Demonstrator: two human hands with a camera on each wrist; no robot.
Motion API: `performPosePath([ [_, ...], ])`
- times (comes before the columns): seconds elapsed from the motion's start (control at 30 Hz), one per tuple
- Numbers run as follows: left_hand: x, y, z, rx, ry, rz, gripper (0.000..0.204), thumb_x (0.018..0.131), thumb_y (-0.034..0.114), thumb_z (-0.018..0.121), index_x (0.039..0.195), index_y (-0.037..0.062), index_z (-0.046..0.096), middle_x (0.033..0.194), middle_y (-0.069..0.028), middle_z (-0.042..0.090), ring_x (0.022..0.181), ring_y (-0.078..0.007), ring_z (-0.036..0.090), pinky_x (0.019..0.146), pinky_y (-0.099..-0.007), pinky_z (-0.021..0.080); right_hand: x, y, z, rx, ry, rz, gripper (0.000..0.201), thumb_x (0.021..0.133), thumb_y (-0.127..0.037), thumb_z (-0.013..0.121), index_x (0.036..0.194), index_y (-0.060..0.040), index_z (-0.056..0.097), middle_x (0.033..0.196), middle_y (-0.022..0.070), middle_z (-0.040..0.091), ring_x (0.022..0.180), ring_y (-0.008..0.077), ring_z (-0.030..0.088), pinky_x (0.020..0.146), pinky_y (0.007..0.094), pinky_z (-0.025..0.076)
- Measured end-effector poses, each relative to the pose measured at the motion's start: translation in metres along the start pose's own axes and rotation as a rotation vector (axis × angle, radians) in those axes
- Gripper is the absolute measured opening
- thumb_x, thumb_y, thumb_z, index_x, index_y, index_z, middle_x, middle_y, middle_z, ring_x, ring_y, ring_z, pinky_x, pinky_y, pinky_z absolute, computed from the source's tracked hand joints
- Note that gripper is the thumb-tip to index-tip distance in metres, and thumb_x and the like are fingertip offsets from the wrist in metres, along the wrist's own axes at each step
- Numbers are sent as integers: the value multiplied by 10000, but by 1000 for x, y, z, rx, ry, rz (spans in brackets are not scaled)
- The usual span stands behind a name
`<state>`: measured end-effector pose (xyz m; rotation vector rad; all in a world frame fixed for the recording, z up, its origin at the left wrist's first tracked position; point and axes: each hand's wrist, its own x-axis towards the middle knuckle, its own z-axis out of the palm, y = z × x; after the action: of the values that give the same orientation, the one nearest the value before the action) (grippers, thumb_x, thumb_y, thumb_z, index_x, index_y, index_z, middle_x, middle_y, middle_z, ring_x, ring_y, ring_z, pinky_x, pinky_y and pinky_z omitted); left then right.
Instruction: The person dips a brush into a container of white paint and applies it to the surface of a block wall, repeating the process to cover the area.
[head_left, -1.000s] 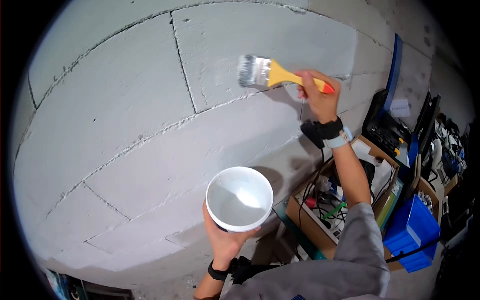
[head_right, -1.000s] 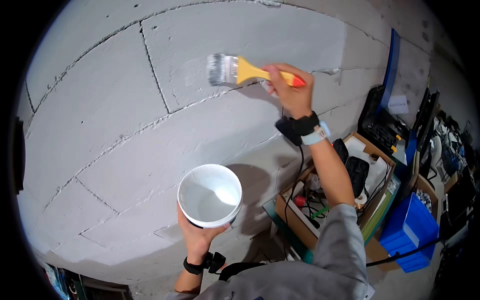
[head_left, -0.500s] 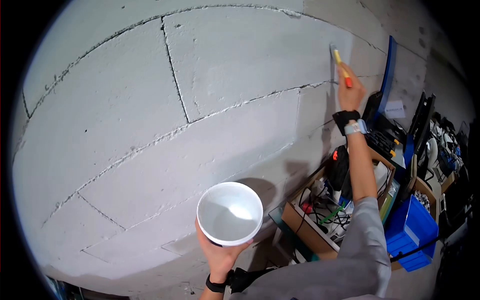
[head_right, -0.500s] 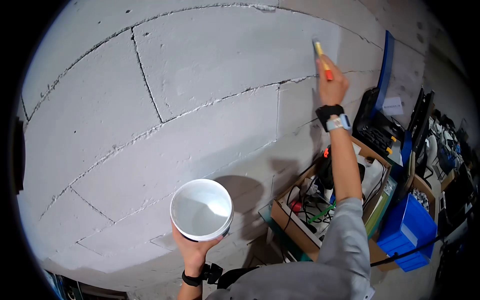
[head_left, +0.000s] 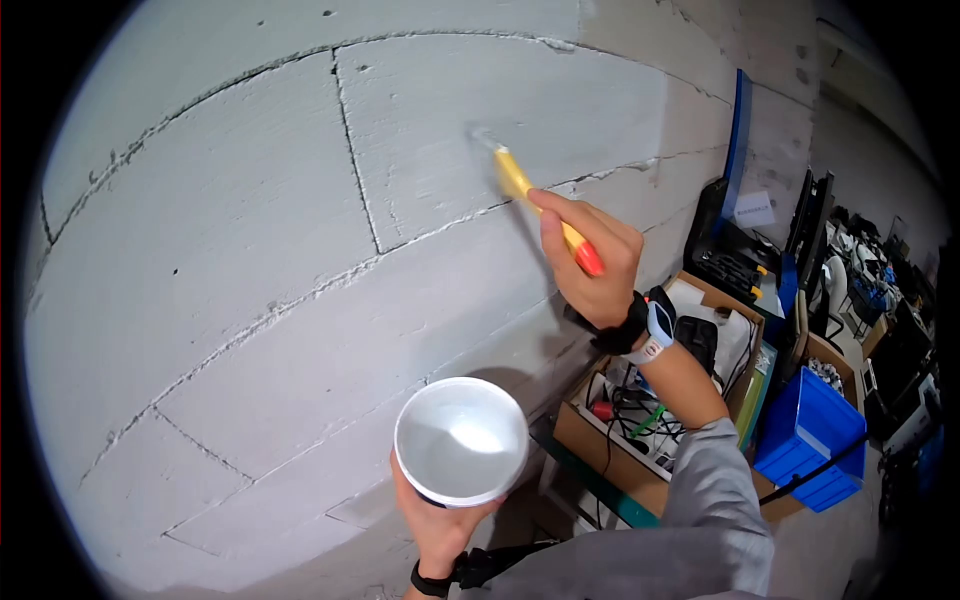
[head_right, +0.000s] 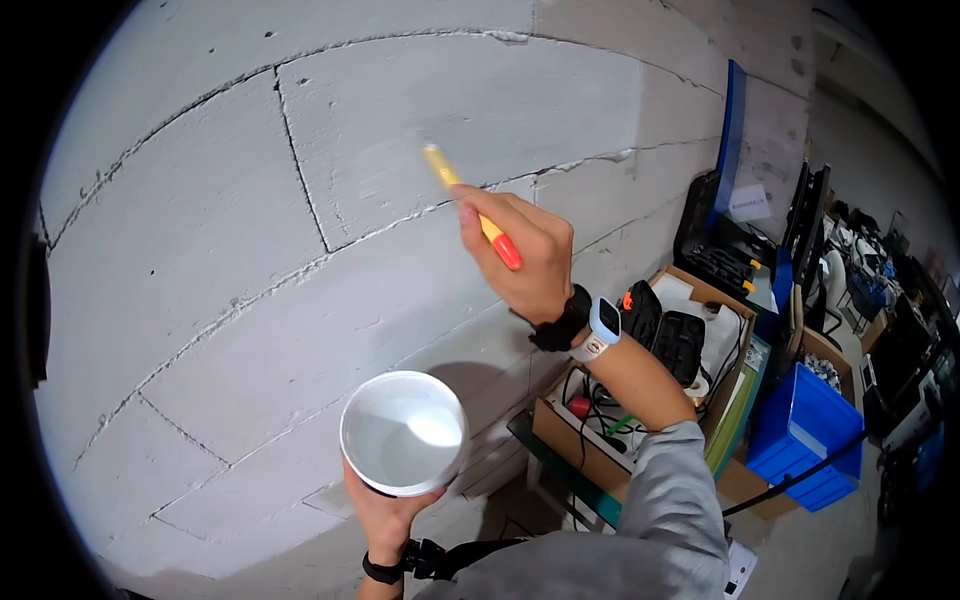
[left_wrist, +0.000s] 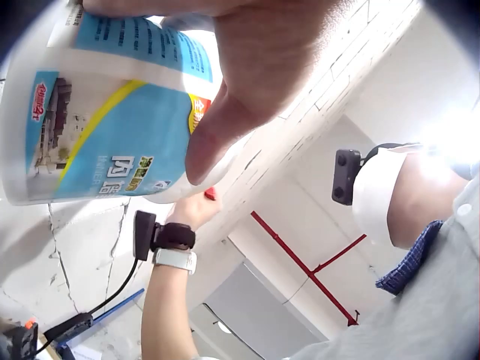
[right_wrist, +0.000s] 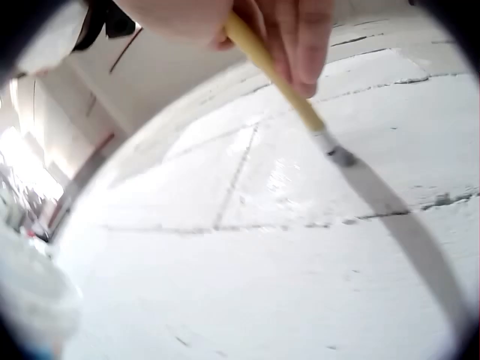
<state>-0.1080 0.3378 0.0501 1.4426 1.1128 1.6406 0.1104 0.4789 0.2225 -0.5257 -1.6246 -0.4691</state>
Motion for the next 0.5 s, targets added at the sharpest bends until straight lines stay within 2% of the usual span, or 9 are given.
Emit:
performPosePath([
  [0.03, 1, 2, 2, 1, -3, 2, 1141, 480, 143, 982, 1421, 26, 349, 1323, -126, 516, 1225, -260, 532, 1043, -411, 438, 6, -6, 1, -2, 3, 1, 172, 925, -68, 655, 1064, 19, 706, 865, 151, 718, 703, 250, 716, 608, 297, 534],
  [0.1, 1, 4, 10, -10, -62, -4, 1132, 484, 149, 982, 1416, 23, 353, 1316, -128, 521, 1221, -256, 535, 1039, -409, 440, 13, -13, 7, 618, 52, 263, 207, 977, -109, 612, 1063, 58, 698, 902, 150, 729, 744, 216, 738, 633, 265, 556],
  [0.13, 1, 5, 13, -6, -61, -8, 1132, 484, 149, 982, 1416, 23, 353, 1316, -128, 521, 1221, -256, 535, 1039, -409, 440, 17, -3, 12, 691, -36, 332, 264, 1008, -150, 577, 1066, 79, 694, 927, 138, 724, 771, 194, 735, 660, 250, 574],
  [0.27, 0, 3, 24, -27, -87, 16, 1135, 481, 143, 983, 1416, 22, 351, 1322, -126, 515, 1224, -256, 534, 1037, -413, 445, 9, 66, 10, 606, -114, 378, 360, 1041, -231, 530, 1150, 84, 666, 921, 158, 731, 814, 203, 735, 696, 250, 570],
  [0.33, 2, 0, 29, -60, -73, 50, 1141, 478, 139, 984, 1417, 22, 346, 1324, -127, 513, 1225, -255, 534, 1036, -415, 449, 5, 106, -12, 522, -54, 452, 358, 1045, -237, 525, 1149, 73, 670, 924, 152, 736, 810, 203, 736, 671, 248, 568],
  [0.37, 1, -1, 31, -77, -45, 39, 1145, 478, 133, 984, 1419, 21, 341, 1324, -129, 511, 1226, -254, 533, 1033, -416, 454, 3, 131, -26, 494, -2, 473, 283, 1014, -183, 579, 1111, 53, 700, 928, 125, 738, 784, 174, 737, 658, 224, 567],
  [0.5, 0, -3, 38, -113, 60, 7, 1142, 482, 114, 982, 1418, 20, 335, 1318, -132, 512, 1222, -251, 536, 1025, -415, 468, 11, 232, -82, 232, 221, 466, 266, 1008, -169, 578, 1086, 48, 711, 895, 135, 742, 803, 197, 743, 654, 239, 567],
])
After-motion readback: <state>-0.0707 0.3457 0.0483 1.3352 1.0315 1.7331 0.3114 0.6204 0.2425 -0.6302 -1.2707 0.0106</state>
